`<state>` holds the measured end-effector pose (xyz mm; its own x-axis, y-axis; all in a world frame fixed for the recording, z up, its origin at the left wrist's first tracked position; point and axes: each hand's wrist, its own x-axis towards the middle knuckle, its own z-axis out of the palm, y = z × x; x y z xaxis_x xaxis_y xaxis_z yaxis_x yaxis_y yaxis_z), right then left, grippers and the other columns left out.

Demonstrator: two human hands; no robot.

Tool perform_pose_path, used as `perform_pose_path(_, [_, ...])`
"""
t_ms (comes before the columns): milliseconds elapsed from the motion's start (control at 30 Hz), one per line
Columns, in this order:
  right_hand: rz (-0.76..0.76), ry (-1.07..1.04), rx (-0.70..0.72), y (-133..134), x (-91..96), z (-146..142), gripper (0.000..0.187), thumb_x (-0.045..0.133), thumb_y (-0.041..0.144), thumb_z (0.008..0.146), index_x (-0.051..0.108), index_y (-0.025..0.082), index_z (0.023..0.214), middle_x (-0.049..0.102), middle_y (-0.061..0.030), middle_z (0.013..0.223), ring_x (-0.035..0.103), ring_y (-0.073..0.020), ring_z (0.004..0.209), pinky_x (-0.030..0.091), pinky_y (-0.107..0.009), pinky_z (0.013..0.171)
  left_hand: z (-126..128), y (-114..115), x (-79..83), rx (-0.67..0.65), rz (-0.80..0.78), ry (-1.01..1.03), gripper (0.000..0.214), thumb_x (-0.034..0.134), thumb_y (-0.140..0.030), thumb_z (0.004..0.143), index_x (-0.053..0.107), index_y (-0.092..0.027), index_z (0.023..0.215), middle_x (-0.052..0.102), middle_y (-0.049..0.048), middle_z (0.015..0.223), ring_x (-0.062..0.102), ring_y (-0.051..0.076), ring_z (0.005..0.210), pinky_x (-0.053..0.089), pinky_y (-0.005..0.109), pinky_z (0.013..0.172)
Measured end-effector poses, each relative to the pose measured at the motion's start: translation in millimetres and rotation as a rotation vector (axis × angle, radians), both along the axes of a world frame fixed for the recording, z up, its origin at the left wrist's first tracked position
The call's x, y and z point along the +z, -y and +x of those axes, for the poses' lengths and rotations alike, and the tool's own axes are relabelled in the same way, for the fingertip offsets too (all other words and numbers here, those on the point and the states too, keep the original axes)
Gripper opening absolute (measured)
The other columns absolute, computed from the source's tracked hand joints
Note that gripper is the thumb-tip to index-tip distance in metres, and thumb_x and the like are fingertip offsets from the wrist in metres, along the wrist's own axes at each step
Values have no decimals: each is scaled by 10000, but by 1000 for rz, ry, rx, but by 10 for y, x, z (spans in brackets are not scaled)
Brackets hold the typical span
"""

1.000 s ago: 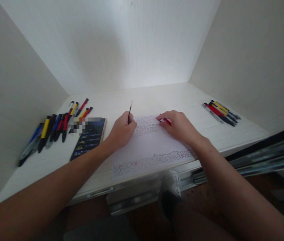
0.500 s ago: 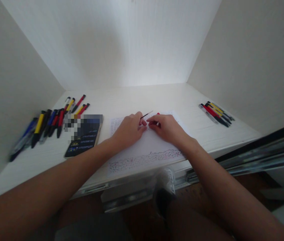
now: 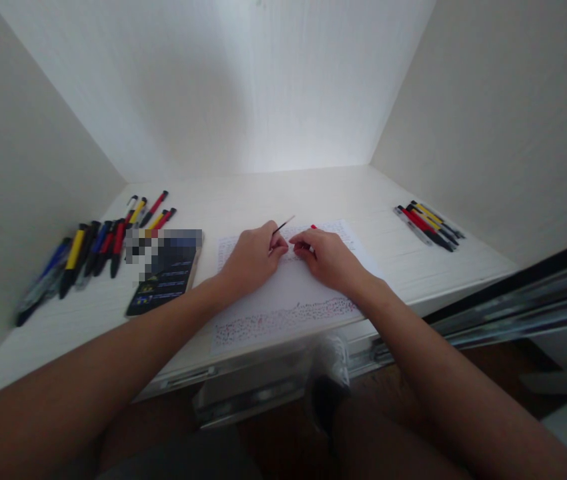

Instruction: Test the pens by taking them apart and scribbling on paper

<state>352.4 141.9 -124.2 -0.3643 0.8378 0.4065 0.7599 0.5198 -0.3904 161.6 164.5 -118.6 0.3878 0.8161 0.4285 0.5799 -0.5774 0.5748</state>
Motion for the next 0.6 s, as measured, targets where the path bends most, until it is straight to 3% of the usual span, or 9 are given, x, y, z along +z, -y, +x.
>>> perform_pose_path(300, [13,-165,-15,-43,-60,22,193,560,157,926,710,167,1046,749,-75,973,658,-185,821,505,-323,741,13,83,103,19,-17,138,191,652,-127,807,491,-200,736,693,-2,776,600,134,691,420,319,648])
perform_pose_path(600, [29,-213,-1,-30,-76,23,200,549,168,940,708,157,1061,749,-84,1005,667,-188,859,514,-326,759,13,129,126,44,-83,163,249,660,-111,782,441,-200,702,691,-2,776,599,137,699,424,311,632])
